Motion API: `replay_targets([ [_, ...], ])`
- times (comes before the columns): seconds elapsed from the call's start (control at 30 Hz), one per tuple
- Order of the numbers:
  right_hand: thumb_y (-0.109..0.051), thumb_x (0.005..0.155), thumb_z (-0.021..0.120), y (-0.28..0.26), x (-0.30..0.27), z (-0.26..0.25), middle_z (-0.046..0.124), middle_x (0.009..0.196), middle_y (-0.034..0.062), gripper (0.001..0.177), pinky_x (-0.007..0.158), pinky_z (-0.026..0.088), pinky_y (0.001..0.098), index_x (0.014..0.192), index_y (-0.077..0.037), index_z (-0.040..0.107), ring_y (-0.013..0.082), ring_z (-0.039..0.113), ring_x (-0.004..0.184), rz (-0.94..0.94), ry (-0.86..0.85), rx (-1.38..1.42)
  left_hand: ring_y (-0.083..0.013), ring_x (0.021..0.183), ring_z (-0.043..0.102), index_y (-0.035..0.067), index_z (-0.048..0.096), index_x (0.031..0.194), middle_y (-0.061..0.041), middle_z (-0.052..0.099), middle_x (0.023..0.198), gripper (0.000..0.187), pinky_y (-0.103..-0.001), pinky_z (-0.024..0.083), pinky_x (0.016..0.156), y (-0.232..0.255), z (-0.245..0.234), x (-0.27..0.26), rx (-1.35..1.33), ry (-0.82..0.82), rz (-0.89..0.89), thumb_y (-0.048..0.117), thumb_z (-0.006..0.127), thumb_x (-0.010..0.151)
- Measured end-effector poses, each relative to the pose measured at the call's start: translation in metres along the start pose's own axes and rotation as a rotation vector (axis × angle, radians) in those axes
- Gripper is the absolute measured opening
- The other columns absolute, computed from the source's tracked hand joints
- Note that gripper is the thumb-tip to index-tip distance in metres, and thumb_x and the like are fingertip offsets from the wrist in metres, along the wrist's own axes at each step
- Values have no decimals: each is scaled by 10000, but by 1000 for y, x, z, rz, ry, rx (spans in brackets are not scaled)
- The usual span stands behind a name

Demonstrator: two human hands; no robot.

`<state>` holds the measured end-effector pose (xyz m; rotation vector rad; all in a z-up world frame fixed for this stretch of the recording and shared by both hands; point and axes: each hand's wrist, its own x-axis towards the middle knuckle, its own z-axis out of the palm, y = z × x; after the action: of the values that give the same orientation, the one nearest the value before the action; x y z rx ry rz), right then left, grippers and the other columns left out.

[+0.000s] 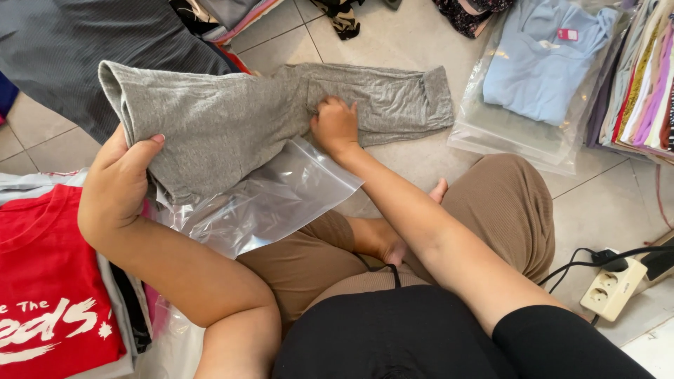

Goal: Folding a grey garment and placing it into a clear plastic bag while sitting on the floor.

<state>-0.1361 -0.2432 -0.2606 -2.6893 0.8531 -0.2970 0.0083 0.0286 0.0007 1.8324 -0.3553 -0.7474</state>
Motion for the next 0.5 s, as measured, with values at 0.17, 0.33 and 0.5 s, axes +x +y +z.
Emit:
replay_targets([
  [0.17, -124, 864, 662, -3, 7, -47, 660, 919, 83, 98, 785, 521, 394, 924, -61, 617, 280, 632, 847, 103, 305, 283, -160, 1219, 559, -8, 533, 1470, -111, 628, 1396, 493, -237, 413, 1050, -2, 3, 3, -64, -23, -31, 86, 477, 989],
  [0.33, -46, 884, 628, -51, 12, -116, 582, 810, 32, 68, 604, 456, 311, 934, -56, 582, 156, 519, 641, 48, 416, 590, -169, 1235, 572, 3, 535, 1473, -118, 634, 1407, 504, -237, 422, 1052, 3, 8, 5, -78, -19, -36, 94, 482, 980],
  [0.5, -39, 898, 616, -89, 5, -122, 565, 837, 22, 48, 570, 440, 276, 932, -51, 586, 116, 486, 608, -48, 302, 751, -218, 1295, 548, -27, 481, 1502, -171, 589, 1469, 529, -268, 397, 1084, 0, 11, 7, -61, -50, -3, 83, 464, 985],
])
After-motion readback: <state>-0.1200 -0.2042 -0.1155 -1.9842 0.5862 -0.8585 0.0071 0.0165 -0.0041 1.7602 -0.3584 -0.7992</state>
